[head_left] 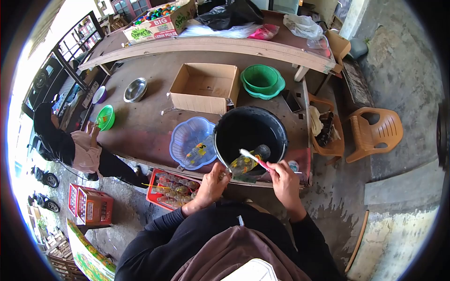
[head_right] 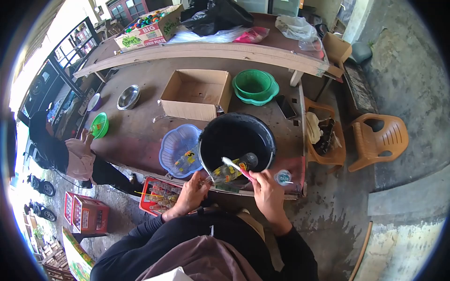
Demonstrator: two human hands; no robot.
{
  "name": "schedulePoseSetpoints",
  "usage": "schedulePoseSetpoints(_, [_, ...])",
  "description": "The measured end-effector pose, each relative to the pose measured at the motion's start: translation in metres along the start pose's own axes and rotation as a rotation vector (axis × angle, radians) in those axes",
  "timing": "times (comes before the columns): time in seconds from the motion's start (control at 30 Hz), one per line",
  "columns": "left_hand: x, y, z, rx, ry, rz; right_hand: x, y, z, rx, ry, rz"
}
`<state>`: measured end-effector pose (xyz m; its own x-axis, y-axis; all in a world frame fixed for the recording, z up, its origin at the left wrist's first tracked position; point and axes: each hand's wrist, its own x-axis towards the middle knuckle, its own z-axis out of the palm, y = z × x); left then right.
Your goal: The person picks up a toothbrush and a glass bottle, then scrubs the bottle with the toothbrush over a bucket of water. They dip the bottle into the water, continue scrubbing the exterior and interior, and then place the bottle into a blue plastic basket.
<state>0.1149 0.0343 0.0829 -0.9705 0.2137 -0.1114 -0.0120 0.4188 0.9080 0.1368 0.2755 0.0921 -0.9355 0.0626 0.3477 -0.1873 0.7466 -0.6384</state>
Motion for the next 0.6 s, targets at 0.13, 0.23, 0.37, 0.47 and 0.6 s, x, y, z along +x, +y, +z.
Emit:
schedulePoseSetpoints(0.13, [-0.001, -0.002, 0.0, 0.013, 0.043, -0.032, 0.007, 0.023, 0.0, -0.202, 0.029, 0.109])
schedulePoseSetpoints(0.23, [-0.001, -0.005, -0.001, -0.037, 0.066, 0.033, 0.009, 0.0, -0.001, -0.098, 0.081, 0.046])
schedulePoseSetpoints(0.37, [0.004, -0.004, -0.011, -0.089, 0.105, 0.04, 0.001, -0.005, 0.014, 0.023, -0.05, 0.021])
schedulePoseSetpoints(0.47, [0.003, -0.01, -0.016, -0.111, 0.12, 0.06, 0.011, 0.009, 0.012, -0.208, 0.031, 0.059])
schedulePoseSetpoints(0.6, [-0.004, -0.015, -0.021, -0.216, 0.17, 0.057, 0.011, -0.03, 0.01, 0.027, -0.031, -0.024])
